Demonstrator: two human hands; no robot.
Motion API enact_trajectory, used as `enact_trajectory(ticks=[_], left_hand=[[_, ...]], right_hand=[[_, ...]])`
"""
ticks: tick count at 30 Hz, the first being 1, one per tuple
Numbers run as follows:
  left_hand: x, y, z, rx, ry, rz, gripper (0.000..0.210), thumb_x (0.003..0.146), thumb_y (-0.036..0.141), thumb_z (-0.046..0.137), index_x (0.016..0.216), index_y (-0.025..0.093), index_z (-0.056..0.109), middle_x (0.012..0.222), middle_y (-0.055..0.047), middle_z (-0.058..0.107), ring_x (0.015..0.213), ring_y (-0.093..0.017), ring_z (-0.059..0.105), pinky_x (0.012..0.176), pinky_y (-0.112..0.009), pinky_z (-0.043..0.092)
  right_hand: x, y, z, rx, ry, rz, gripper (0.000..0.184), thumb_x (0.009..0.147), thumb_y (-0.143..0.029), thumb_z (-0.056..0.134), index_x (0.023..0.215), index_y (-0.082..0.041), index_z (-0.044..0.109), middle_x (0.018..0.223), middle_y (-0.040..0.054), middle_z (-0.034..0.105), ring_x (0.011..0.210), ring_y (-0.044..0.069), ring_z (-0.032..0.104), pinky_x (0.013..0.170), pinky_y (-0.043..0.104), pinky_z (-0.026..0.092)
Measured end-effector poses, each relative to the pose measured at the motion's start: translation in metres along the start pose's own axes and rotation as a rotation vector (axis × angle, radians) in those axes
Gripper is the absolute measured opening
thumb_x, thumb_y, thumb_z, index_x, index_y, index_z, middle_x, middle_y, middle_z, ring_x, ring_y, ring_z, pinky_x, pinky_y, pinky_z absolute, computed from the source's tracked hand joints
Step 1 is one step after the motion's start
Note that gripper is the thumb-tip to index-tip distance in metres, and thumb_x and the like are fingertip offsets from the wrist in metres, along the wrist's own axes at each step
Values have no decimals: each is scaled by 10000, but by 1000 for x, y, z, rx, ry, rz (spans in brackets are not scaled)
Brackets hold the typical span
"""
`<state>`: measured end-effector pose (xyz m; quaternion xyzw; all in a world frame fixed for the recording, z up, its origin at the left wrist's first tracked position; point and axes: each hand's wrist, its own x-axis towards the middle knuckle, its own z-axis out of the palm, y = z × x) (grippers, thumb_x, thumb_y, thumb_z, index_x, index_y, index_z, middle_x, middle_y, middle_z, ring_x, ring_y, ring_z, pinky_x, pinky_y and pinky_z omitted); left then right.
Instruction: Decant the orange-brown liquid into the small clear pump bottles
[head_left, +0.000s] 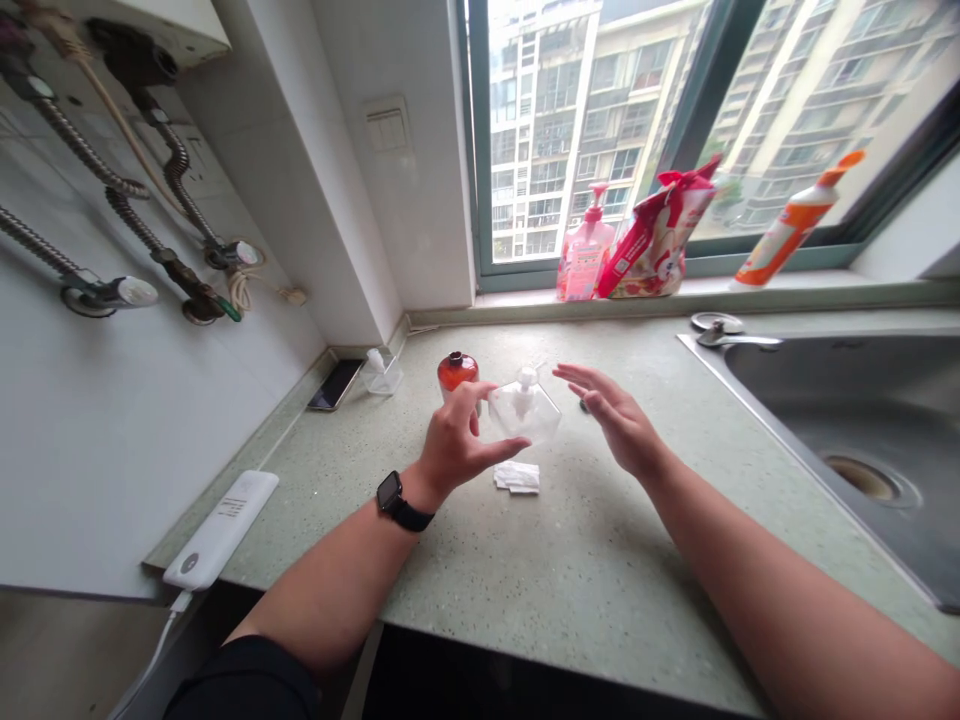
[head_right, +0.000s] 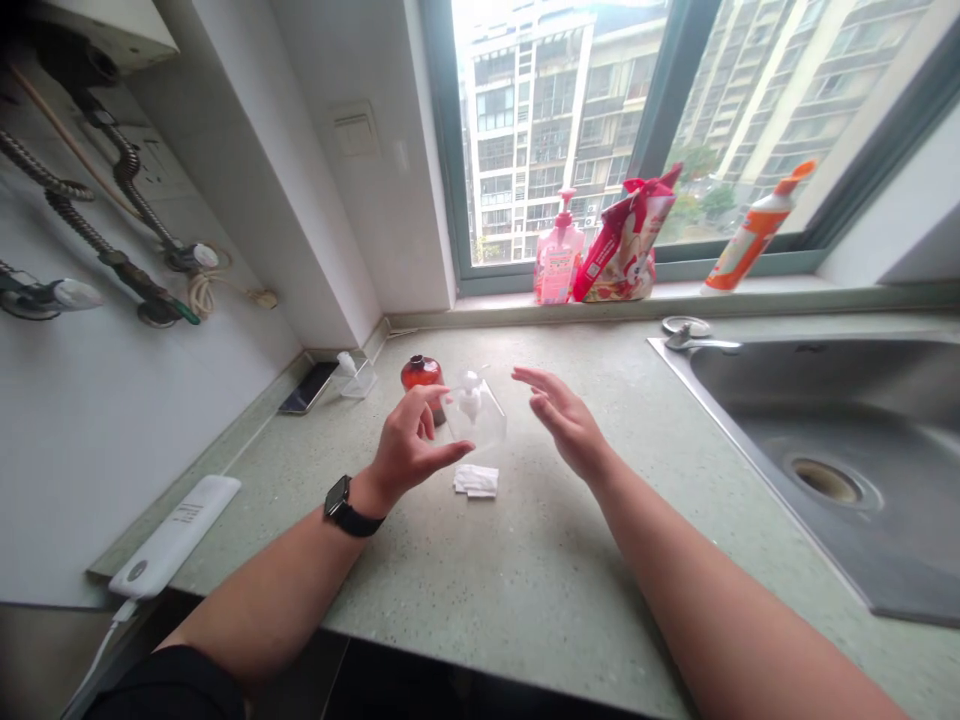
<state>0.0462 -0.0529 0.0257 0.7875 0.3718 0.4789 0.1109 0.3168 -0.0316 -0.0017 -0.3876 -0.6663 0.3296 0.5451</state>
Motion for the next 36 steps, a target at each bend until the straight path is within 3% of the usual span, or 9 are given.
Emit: enact_trajectory(ticks=[4,9,12,18,22,26,31,33,36], left_hand=[[9,0,-19,-42,200,30,707,814,743,784,1269,227,619,1005,-21,690,604,-80,515,509,-216,465],[26,-5,-61,-29,439,-73,624,846,616,824,1302,243,618,1137,-67,702,762,-115,607,531,-189,473],[26,-22,-93,59,521,-146,634,837,591,841,1308,236,608,1152,-73,709,820,-129,639,601,-201,499],[-12,-84,-134,335,463,-489,609,785,548,866,1220,212,604,1160,-77,713,874,-181,687,850,-332,580],[-39,-112,-132,457,387,-733,611,779,504,862,1226,209,567,1209,-109,704,897,-222,710,920,-403,569],[-48,-121,-123,516,282,-814,597,799,531,844,1207,213,546,1231,-132,692,913,-248,712,933,-427,559],[-48,-121,-120,588,310,-697,743,727,521,912,1263,175,532,1259,-179,648,1106,-322,686,985,-458,548],[-45,-116,-121,622,404,-532,760,744,531,902,1297,165,532,1264,-186,632,1138,-331,658,1005,-474,540],[-34,-101,-120,601,486,-238,569,900,539,768,1301,192,560,1217,-142,635,999,-270,651,988,-471,541]], right_hand=[[7,33,-22,-461,230,49,457,886,-578,661,1161,-227,758,1209,142,760,1199,359,688,1109,615,498],[9,62,-34,-708,168,164,440,841,-464,617,1141,-178,767,1193,170,735,1152,345,702,1072,542,534],[7,67,-32,-790,105,187,436,863,-451,618,1177,-187,763,1221,163,728,1172,340,693,1065,519,538],[5,71,-24,-919,58,204,387,874,-326,618,1211,-215,773,1203,137,748,1194,343,674,1077,518,519],[5,73,-25,-924,51,174,392,860,-221,587,1200,-203,781,1170,134,757,1161,319,682,1074,480,523],[4,74,-27,-907,32,142,393,851,-170,574,1179,-172,791,1162,154,750,1108,300,693,1056,449,531],[4,76,-27,-857,79,117,392,880,-228,576,1215,-172,770,1122,159,742,1099,327,672,1056,506,517],[5,75,-25,-794,123,99,388,886,-266,571,1212,-191,767,1097,151,731,1082,330,662,1054,529,511],[7,72,-23,-665,181,74,328,884,-328,578,1119,-216,779,1033,128,714,1034,318,658,1046,541,507]])
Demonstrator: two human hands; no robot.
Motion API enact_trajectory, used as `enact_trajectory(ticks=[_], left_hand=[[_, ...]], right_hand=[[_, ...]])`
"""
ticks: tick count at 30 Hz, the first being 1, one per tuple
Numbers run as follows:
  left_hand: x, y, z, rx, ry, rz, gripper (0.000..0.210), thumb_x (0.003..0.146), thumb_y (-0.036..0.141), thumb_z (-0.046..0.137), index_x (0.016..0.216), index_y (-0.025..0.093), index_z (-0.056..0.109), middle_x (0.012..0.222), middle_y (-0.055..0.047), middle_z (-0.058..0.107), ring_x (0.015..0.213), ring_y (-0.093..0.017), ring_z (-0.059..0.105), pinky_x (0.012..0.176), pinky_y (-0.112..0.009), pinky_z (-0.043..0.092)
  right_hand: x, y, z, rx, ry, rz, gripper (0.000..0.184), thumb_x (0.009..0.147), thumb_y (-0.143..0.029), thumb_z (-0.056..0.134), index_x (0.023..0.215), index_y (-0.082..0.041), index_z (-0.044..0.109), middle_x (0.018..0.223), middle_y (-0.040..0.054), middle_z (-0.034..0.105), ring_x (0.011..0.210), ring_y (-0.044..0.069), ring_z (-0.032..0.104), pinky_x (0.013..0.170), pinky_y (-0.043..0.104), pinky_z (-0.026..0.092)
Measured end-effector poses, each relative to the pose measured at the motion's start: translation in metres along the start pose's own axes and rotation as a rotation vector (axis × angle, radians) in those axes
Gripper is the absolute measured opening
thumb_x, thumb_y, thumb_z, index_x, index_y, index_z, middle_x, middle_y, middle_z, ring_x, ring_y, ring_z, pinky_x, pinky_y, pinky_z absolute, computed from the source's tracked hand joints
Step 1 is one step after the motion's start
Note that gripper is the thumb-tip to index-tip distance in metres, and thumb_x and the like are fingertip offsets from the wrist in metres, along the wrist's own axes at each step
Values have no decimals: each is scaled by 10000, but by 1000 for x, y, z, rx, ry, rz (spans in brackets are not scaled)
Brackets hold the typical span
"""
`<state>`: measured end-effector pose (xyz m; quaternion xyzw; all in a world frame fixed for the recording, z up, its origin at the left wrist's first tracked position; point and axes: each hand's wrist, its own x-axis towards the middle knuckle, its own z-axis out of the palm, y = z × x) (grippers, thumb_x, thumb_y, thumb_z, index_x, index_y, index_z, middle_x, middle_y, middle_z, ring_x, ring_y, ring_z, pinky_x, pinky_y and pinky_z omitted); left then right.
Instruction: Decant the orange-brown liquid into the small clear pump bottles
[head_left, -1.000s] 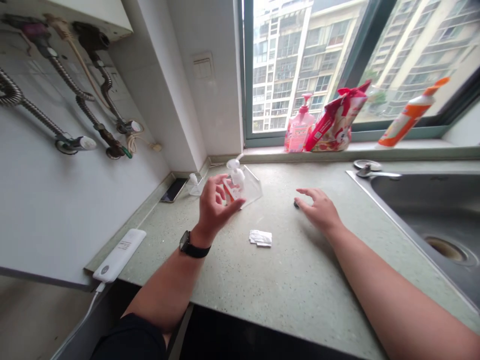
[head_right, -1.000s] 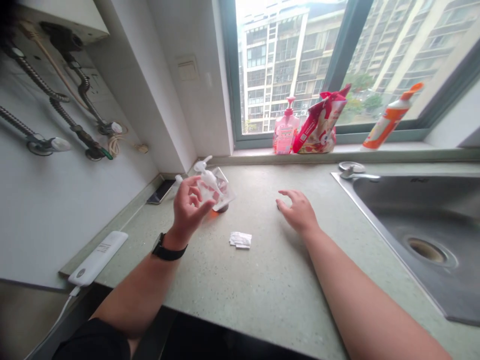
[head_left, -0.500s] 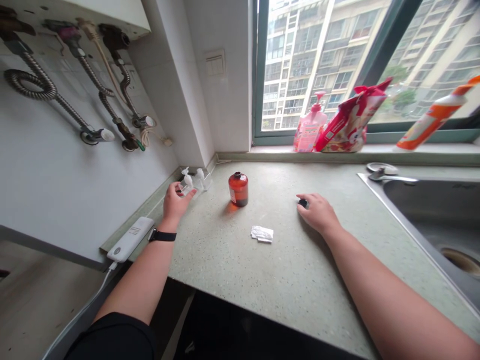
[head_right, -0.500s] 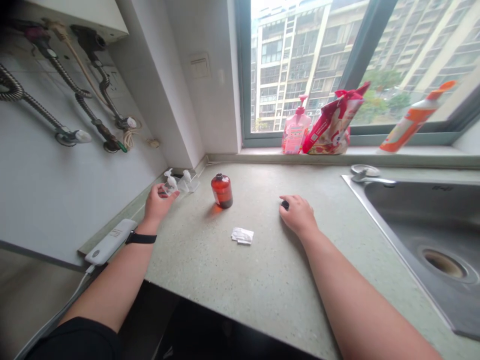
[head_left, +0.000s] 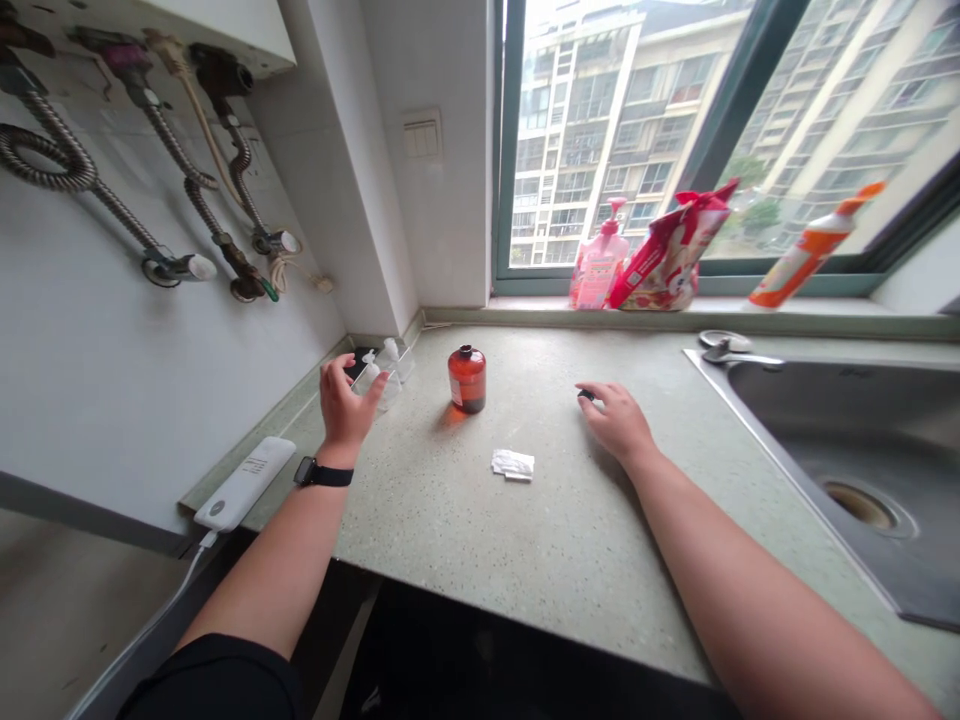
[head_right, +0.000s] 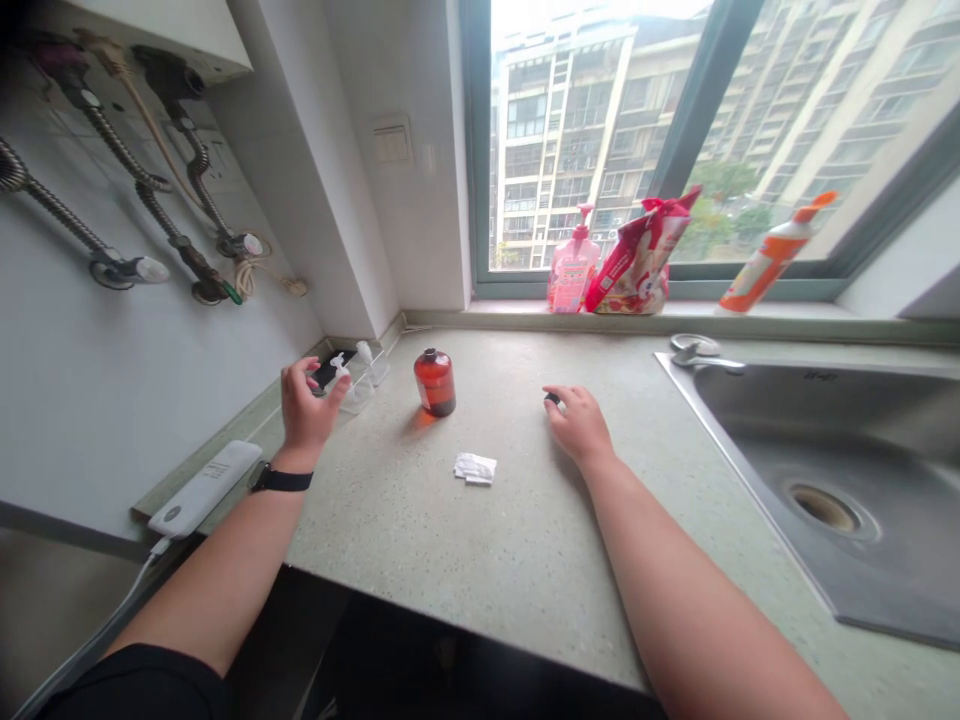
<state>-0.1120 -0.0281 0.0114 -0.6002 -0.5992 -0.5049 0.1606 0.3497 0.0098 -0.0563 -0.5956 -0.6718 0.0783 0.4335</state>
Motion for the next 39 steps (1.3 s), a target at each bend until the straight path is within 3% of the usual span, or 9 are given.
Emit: enact_trajectory(ticks=[3,6,11,15,19,22,27,33,39], left_hand=[[12,26,7,-121,-34,191,512,937,540,736,1296,211,576,1195,-120,642,1059,-272,648,1013,-464,535],[19,51,31,-232,-116,254,567,938,579,730,1333,214,551,1234,-124,647,1127,-283,651,1040,-468,530],[8,74,79,-302,-328,175,779,856,673,780,1416,217,489,1326,-150,639,1248,-342,631,1119,-523,485],[-9,77,98,-338,-459,64,777,848,606,809,1429,204,487,1391,-175,624,1338,-359,596,1175,-512,445],[-16,75,101,-417,-546,37,776,818,562,842,1430,228,503,1416,-156,640,1344,-363,606,1163,-515,463],[-16,74,104,-433,-566,2,765,784,533,878,1400,234,536,1315,-133,697,1264,-359,659,1115,-506,507],[-18,78,106,-479,-574,1,691,771,559,889,1303,230,595,1170,-104,741,1112,-331,723,1003,-472,570],[-23,88,98,-546,-609,59,693,783,546,893,1320,227,592,1235,-117,742,1144,-327,715,1029,-483,553],[-27,94,95,-540,-652,57,720,775,537,904,1341,238,576,1228,-117,733,1119,-331,715,990,-484,562]], right_hand=[[1,-5,-1,49,19,1,273,866,-357,598,1042,-227,761,1014,111,713,1019,298,659,1031,519,516],[0,-7,-3,49,41,10,243,858,-364,602,1015,-229,730,1026,106,719,1037,286,656,1024,498,524],[-3,-7,-6,49,93,67,274,876,-428,593,1015,-216,694,1030,115,727,994,275,683,972,483,546],[-4,-7,-9,55,122,117,392,932,-511,553,1151,-216,688,1031,110,737,946,258,698,922,460,564],[-3,-14,-11,80,106,86,382,955,-533,525,1088,-240,730,1057,99,752,995,246,698,989,451,550],[3,-28,-6,106,123,60,379,934,-553,568,1053,-230,725,1100,108,755,1058,252,703,1041,461,535],[32,-75,13,381,181,69,388,876,-588,712,1044,-240,680,1095,80,763,1065,240,718,1035,463,547],[62,-146,48,769,34,-52,397,823,-597,825,970,-264,665,977,26,766,962,206,731,974,399,574],[48,-158,61,775,-69,-88,349,840,-572,829,955,-260,724,984,29,790,984,220,734,1019,432,565]])
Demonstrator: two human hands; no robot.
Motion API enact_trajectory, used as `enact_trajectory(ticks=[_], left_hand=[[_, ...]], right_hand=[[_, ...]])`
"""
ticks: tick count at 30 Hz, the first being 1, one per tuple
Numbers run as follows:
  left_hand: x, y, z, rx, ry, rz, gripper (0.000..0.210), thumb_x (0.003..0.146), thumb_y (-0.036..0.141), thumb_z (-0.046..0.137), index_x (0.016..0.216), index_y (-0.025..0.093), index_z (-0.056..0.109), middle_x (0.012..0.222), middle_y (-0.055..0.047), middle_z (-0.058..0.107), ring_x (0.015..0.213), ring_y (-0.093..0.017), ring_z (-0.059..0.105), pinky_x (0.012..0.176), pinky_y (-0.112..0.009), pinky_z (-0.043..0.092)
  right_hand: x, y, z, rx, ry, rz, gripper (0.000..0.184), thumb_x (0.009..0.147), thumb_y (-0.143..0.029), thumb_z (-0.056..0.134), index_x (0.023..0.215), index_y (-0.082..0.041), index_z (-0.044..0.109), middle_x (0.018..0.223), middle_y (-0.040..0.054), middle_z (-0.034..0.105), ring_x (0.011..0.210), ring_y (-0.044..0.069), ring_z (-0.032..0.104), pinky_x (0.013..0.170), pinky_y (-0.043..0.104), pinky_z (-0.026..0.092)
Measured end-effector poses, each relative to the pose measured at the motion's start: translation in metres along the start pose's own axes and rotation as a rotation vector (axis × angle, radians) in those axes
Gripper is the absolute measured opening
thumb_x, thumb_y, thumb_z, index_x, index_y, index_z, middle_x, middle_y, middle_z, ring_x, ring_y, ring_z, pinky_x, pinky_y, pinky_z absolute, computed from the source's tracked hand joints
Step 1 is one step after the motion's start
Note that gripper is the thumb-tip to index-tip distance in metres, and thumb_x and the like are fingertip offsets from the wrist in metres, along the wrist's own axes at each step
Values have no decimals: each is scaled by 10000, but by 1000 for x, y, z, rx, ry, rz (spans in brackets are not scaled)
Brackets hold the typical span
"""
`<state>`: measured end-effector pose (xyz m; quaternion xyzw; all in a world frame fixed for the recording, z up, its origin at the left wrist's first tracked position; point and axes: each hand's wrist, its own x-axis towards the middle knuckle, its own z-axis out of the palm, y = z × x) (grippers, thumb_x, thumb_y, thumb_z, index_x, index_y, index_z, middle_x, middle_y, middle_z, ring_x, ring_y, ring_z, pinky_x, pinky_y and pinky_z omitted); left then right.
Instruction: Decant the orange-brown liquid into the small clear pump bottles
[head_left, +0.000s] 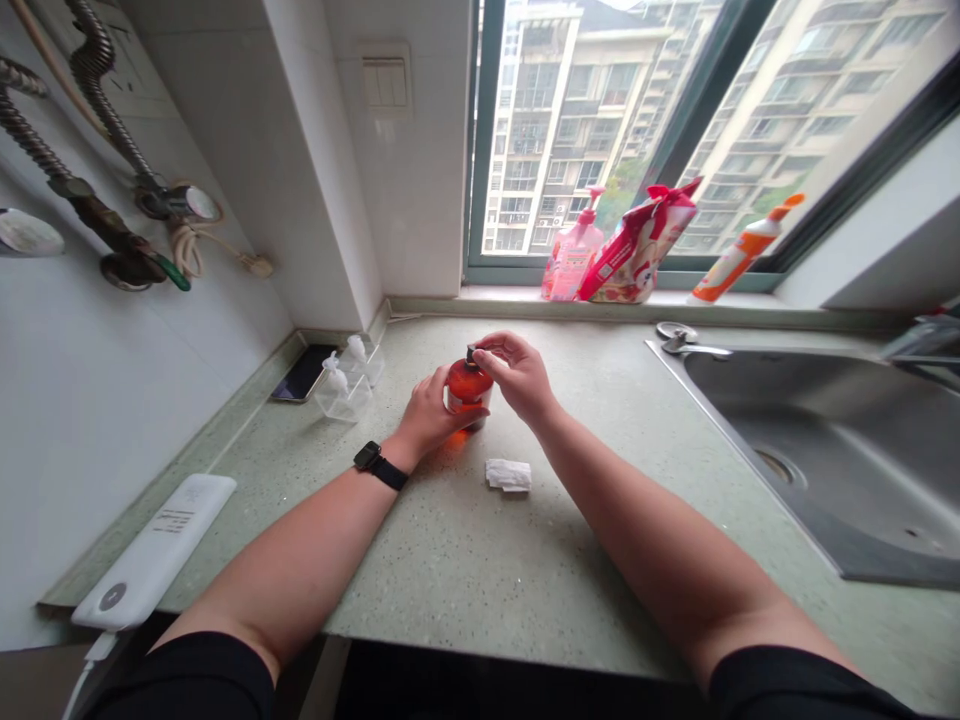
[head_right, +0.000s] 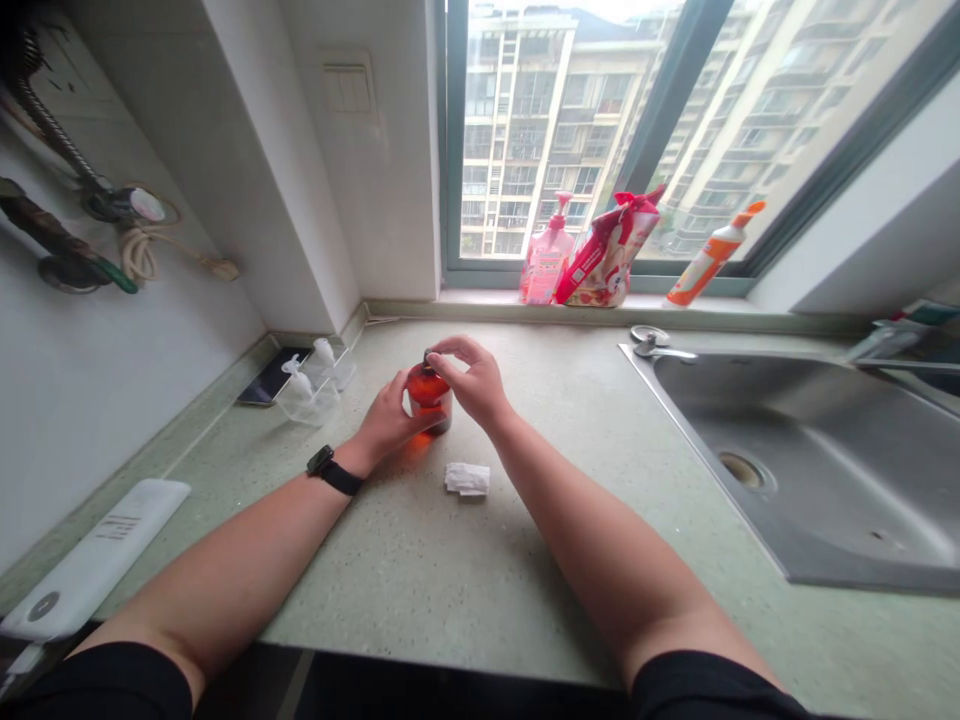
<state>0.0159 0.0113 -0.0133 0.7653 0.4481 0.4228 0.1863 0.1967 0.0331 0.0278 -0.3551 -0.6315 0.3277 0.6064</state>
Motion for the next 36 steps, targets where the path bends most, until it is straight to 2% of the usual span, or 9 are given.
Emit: enact_trajectory(ticks=[10,17,22,25,30,33,36], left_hand=[[1,1,-2,5,-32,-24,662,790,534,888,1303,241,589,1144,-84,741,1039,-301,714,920,-437,565],[-1,1,0,-18,-11,-51,685,786,529,891,1332,240,593,1144,-81,741,1014,-290,719,910,-426,572],[-2,1,-1,-11,-19,-50,686,782,506,897,1338,243,595,1167,-85,743,1038,-300,723,923,-440,575],[-1,2,-2,-8,-21,-32,707,786,506,896,1367,248,589,1201,-90,743,1080,-311,723,958,-456,571],[-1,2,-2,-24,-5,-16,766,773,508,911,1409,248,572,1266,-103,736,1153,-322,712,1026,-473,552],[-1,2,-2,-25,-15,-30,738,783,515,903,1389,243,582,1242,-106,743,1147,-326,714,1023,-481,552],[-2,4,-3,-30,-25,-35,730,787,504,901,1387,244,577,1245,-106,741,1148,-328,714,1025,-485,551]], right_hand=[[-2,-13,-14,-109,-181,-85,230,900,-484,786,997,-275,776,1064,35,832,1077,247,763,1041,453,570],[-2,-8,-12,43,-228,-8,298,900,-539,781,1020,-267,757,1116,51,834,1092,240,767,1042,456,587],[-1,-14,-14,-19,-216,-22,350,880,-594,788,992,-263,783,1079,46,840,1063,247,767,1017,452,588],[3,-13,-19,-18,-196,-8,408,920,-666,710,956,-269,794,1011,41,839,1035,254,773,1014,460,580],[9,-4,-28,56,4,49,452,950,-708,640,1027,-276,747,728,-3,767,985,260,785,1039,491,559],[8,-8,-28,58,6,36,426,949,-684,660,1099,-289,717,933,15,821,1059,243,768,1074,478,537],[4,-16,-23,89,-160,47,451,956,-681,656,1198,-304,703,1180,40,816,1189,244,733,1098,463,527]])
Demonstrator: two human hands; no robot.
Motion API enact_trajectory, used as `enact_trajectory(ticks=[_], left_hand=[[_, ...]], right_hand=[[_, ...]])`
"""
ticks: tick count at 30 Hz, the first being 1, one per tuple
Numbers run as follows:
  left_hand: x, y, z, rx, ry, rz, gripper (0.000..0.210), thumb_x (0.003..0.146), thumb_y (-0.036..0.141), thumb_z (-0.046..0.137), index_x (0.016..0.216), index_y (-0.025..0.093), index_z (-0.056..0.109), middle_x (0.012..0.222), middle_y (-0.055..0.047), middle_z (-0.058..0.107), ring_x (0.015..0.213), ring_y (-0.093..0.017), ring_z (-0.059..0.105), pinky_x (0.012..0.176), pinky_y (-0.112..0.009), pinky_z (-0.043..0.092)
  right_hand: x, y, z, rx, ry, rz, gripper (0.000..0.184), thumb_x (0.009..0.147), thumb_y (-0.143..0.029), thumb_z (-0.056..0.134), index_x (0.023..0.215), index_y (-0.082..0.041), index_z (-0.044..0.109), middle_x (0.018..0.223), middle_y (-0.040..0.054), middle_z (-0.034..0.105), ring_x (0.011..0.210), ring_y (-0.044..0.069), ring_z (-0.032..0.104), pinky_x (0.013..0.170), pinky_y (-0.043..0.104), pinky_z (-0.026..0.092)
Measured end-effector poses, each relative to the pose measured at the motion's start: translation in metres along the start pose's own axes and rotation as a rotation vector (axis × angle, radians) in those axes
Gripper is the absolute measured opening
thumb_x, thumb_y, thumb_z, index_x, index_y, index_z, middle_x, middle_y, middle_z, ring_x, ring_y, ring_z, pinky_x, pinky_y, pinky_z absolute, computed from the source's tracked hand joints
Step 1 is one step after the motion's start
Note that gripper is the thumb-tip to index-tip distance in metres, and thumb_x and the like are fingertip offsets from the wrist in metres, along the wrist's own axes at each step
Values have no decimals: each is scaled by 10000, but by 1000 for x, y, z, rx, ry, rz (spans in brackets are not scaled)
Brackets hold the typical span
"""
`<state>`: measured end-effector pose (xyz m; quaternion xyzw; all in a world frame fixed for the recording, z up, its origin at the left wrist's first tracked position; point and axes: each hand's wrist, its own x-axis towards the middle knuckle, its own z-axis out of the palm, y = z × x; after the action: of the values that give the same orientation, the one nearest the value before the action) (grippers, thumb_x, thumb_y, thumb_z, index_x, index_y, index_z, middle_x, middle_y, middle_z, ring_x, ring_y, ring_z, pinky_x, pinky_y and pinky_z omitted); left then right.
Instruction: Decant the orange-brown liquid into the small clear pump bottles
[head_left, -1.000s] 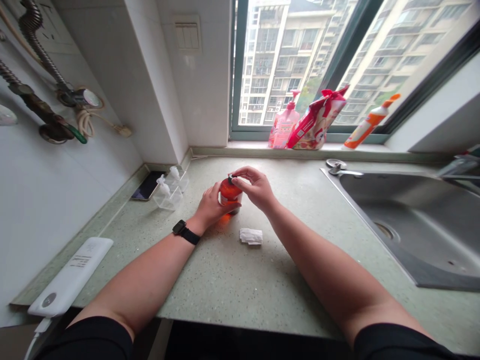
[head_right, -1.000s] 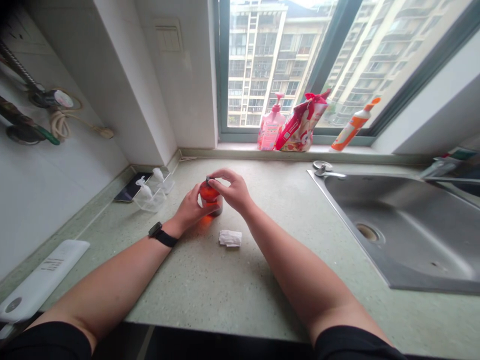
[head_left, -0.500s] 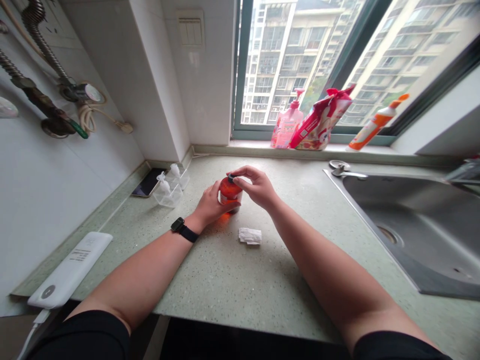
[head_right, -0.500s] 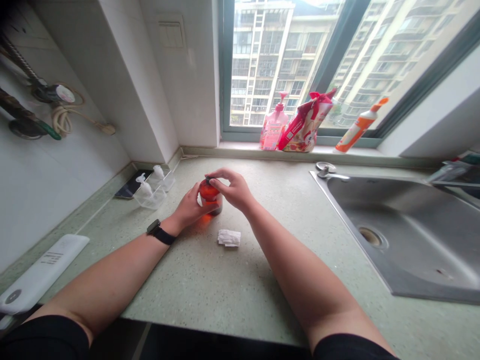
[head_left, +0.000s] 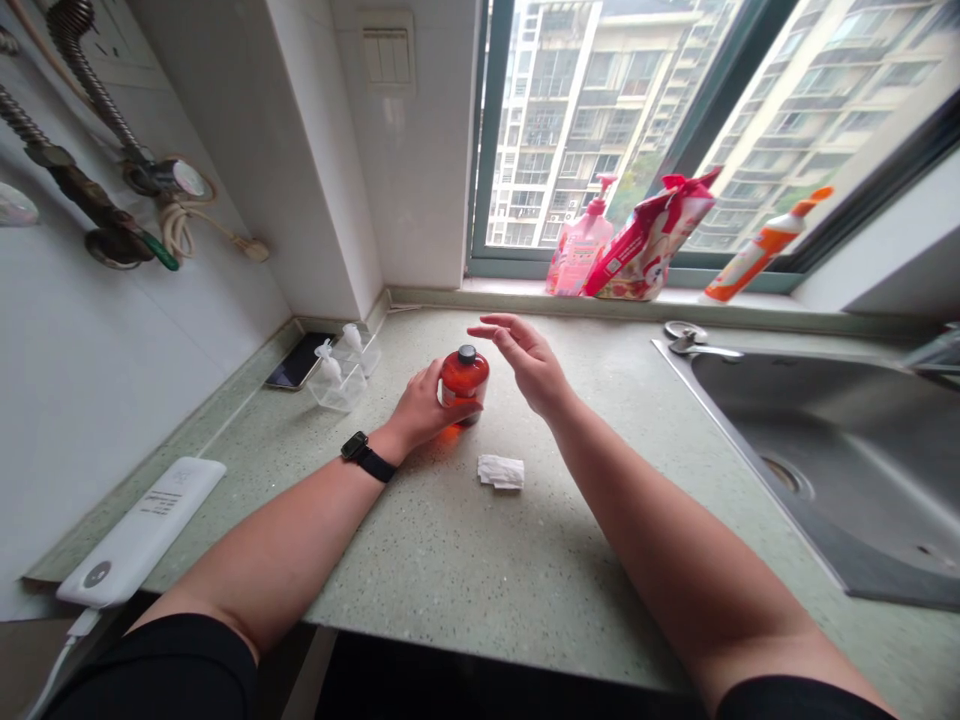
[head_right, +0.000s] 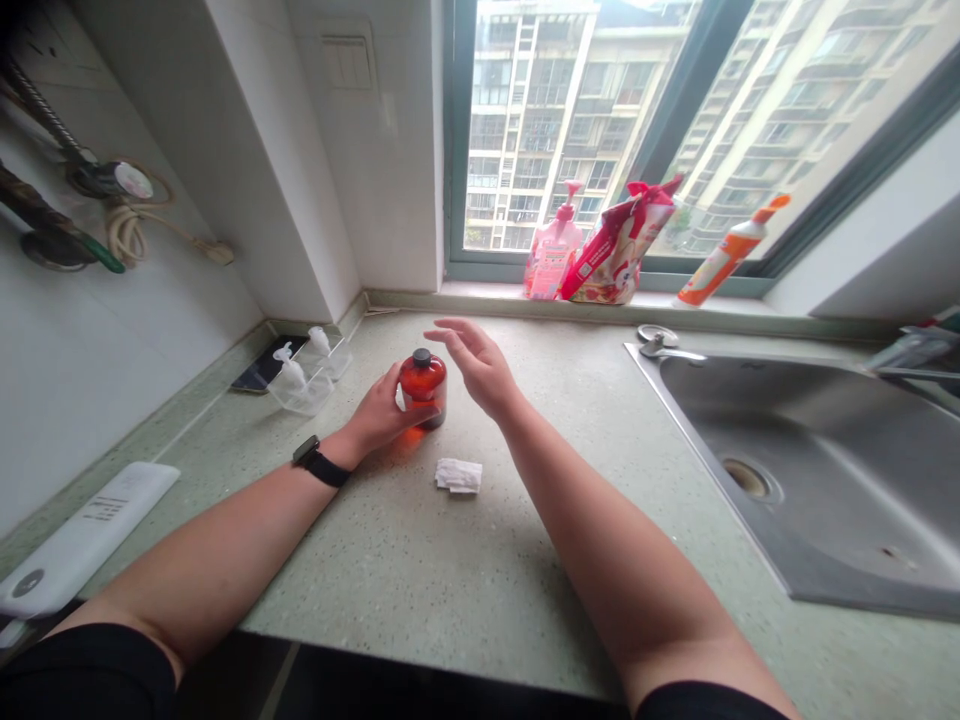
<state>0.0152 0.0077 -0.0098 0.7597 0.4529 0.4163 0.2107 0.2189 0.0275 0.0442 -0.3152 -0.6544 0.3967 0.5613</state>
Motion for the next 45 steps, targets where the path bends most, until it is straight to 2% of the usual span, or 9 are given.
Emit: enact_trajectory(ticks=[3,8,10,16,21,28,33,39,45], left_hand=[[0,1,-1,-8,-10,3,723,792,495,900,1387,244,575,1250,-104,738,1154,-327,712,1032,-482,550],[1,-1,-1,-15,-4,10,738,790,484,904,1400,237,570,1280,-104,728,1164,-318,705,1048,-475,542],[1,-1,0,-20,-7,12,740,793,490,900,1401,234,566,1275,-104,726,1148,-313,706,1037,-471,545],[0,-1,-1,-13,-16,16,724,809,480,885,1405,227,562,1302,-119,709,1164,-322,694,1030,-480,542],[1,-2,0,-36,-15,45,743,814,474,887,1436,233,560,1339,-119,706,1195,-318,692,1053,-473,535],[1,4,-2,-87,32,40,686,780,437,918,1371,231,638,1236,-92,756,1110,-283,719,1016,-438,550],[-1,12,-6,-146,81,50,655,730,457,949,1280,217,688,1205,-97,764,1067,-271,720,982,-421,552],[-6,19,-4,-106,129,73,598,755,470,936,1236,224,679,1128,-74,765,977,-241,717,907,-406,561],[-1,7,-14,-22,259,81,673,729,495,957,1264,244,636,1185,-93,732,1061,-272,704,954,-434,558]], right_hand=[[-1,-3,3,24,-68,27,449,959,-681,653,1168,-291,729,1123,43,823,1157,255,747,1094,471,532],[4,2,-5,-14,168,33,383,927,-632,711,1032,-264,729,765,-5,756,979,249,774,1042,483,556],[4,1,-6,-25,152,28,379,912,-610,736,1060,-262,723,871,14,788,999,242,766,1038,476,558],[0,-1,0,20,-141,42,414,910,-581,753,1190,-276,730,1194,70,804,1164,250,738,1059,466,571],[1,3,-7,-138,-42,36,390,900,-545,772,1163,-257,765,1043,60,799,1048,246,749,1057,485,568],[-2,0,-4,-279,-181,-83,306,965,-480,684,1191,-308,797,1312,89,698,1312,282,632,1172,535,482],[0,0,-4,-298,-121,-35,265,923,-457,711,1101,-282,803,1216,85,716,1237,289,663,1112,559,515],[-3,-14,7,-468,-5,-145,193,903,-365,704,1030,-256,800,1127,82,741,1123,277,697,1068,499,541],[-3,-4,7,-332,63,-65,316,936,-486,687,1164,-274,743,1242,92,733,1209,278,691,1067,515,552]])
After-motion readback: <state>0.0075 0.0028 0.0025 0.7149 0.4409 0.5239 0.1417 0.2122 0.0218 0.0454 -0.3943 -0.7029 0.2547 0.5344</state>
